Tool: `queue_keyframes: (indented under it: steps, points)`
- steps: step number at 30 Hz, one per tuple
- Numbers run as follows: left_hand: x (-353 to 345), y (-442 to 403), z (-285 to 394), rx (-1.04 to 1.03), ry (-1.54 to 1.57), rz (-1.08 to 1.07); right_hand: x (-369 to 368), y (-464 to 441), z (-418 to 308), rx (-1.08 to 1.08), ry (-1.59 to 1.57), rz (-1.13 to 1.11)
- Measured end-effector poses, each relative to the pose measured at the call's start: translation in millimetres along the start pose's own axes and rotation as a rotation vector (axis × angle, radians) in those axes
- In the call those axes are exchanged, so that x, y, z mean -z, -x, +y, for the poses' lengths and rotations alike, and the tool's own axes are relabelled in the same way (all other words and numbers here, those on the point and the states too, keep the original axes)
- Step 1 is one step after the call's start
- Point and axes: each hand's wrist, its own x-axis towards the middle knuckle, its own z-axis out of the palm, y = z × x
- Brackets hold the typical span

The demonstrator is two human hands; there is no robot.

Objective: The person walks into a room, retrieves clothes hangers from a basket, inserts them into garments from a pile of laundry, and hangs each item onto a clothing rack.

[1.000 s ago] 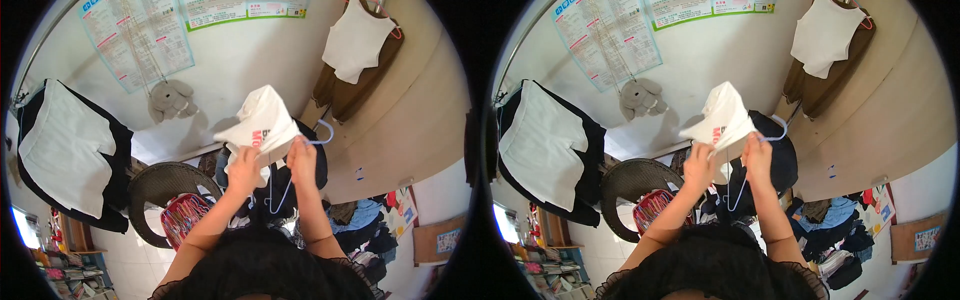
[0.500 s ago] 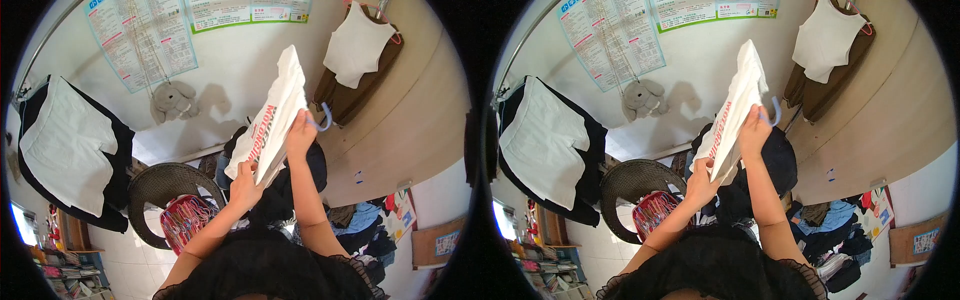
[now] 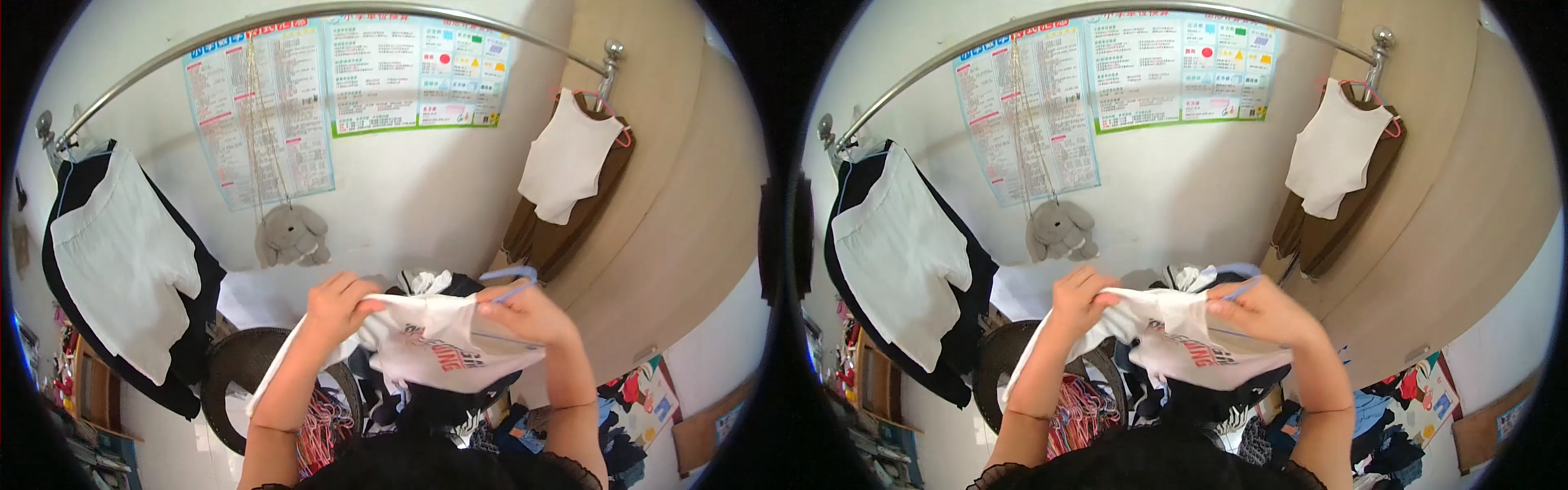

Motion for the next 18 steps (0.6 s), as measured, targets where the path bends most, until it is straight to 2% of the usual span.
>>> queue_keyframes:
  steps: [1,2,4,5,8,10,11,12,13,14,16,17,18]
  points:
    - [5.0,-7.3,-2.3,-0.122,-0.021,0.185,15.9,1.7,0.0,0.011,-0.026,0.018]
    - [11.8,-9.1,-5.3,-0.133,-0.020,0.190,32.1,4.1,0.0,0.020,-0.054,0.034]
    - [25.8,-7.0,-12.9,-0.030,0.002,0.256,68.0,15.5,-10.1,-0.142,-0.167,0.112]
    - [30.0,-4.7,-15.4,0.058,0.053,0.192,78.4,20.2,-7.5,-0.078,-0.165,0.183]
    - [22.8,-20.8,5.0,0.098,-0.046,0.222,77.1,20.0,-21.0,-0.049,-0.055,0.294]
    - [25.4,-42.3,32.1,0.001,-0.100,0.283,63.5,14.0,-19.7,0.069,0.054,0.304]
    - [21.8,-49.4,43.2,-0.087,-0.138,0.241,60.5,14.2,-26.5,-0.002,0.147,0.260]
    - [15.8,-52.8,51.9,-0.177,-0.172,0.201,57.0,15.7,-27.7,0.049,0.179,0.241]
    - [6.9,-48.5,54.1,-0.177,-0.067,0.041,53.1,16.8,-35.1,0.085,0.241,0.238]
    - [-3.0,-43.0,53.8,-0.182,0.031,-0.123,50.2,17.2,-39.6,0.240,0.203,0.244]
    - [-16.5,-42.9,57.9,-0.050,0.093,-0.148,59.2,27.4,-48.9,0.203,0.312,0.284]
    - [-21.9,-43.3,53.4,-0.086,0.090,-0.135,68.4,31.4,-48.3,0.301,0.530,0.326]
    - [-28.0,-49.3,48.4,-0.028,0.106,-0.071,83.3,40.8,-39.5,0.315,0.554,0.365]
